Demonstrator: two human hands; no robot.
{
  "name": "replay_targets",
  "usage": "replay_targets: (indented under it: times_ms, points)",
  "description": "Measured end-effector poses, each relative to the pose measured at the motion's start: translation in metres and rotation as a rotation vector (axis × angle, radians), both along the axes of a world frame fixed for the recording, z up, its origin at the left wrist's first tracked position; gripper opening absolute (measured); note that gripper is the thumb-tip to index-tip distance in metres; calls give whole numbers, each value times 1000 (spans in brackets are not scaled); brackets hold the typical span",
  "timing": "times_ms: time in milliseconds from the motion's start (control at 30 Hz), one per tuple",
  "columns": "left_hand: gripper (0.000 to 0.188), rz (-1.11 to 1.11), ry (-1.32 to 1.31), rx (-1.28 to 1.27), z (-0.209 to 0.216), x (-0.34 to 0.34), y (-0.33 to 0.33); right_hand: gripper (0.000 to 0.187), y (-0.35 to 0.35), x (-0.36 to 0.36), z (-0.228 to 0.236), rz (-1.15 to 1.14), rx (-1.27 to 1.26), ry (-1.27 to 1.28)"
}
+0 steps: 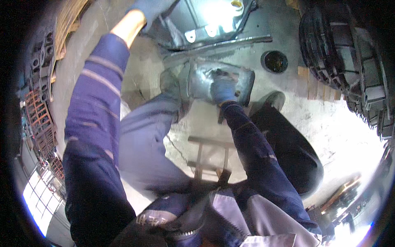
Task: The person sits on the floor and uses a hammer to repeatedly strike a metal part placed on a small wooden stool. They insert a small cylindrical object into a hole in the part and continue hammering. The person then lifts the part to inspect it before resuming hammering.
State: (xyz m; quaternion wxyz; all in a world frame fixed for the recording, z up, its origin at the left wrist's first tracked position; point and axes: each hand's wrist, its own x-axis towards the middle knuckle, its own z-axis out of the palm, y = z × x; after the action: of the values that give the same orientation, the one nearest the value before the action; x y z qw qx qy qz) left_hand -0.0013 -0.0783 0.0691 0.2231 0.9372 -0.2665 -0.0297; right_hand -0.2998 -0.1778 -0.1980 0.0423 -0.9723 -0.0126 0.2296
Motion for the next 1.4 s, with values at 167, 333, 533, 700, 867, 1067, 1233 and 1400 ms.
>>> replay_targets:
  times_ms: [167, 333, 533, 700, 867, 1067, 1233, 1400]
  points:
    - [65, -1, 148, 20, 14, -8, 4, 24, 19, 53, -46, 87, 86, -117]
    - [70, 19, 63, 27, 7, -5, 5, 24, 2, 62, -59, -91, 412, -109]
    - [71, 45, 57, -3, 0, -7, 8, 32, -46, 30, 31, -619, 1022, 104]
    - [73, 27, 64, 32, 7, -9, 7, 40, -90, 4, 130, -851, 1681, -363]
    - [67, 29, 134, 143, 12, -7, 6, 45, -125, 60, 214, -770, 2029, -350]
    - [66, 46, 140, 126, 13, -8, 6, 40, -141, 144, 257, -596, 1367, -587]
    - [67, 55, 138, 31, 10, -9, 6, 38, -134, 175, 243, -429, 1294, -704]
    - [67, 52, 128, 38, 3, -5, 8, 33, -128, 170, 232, -361, 1246, -731]
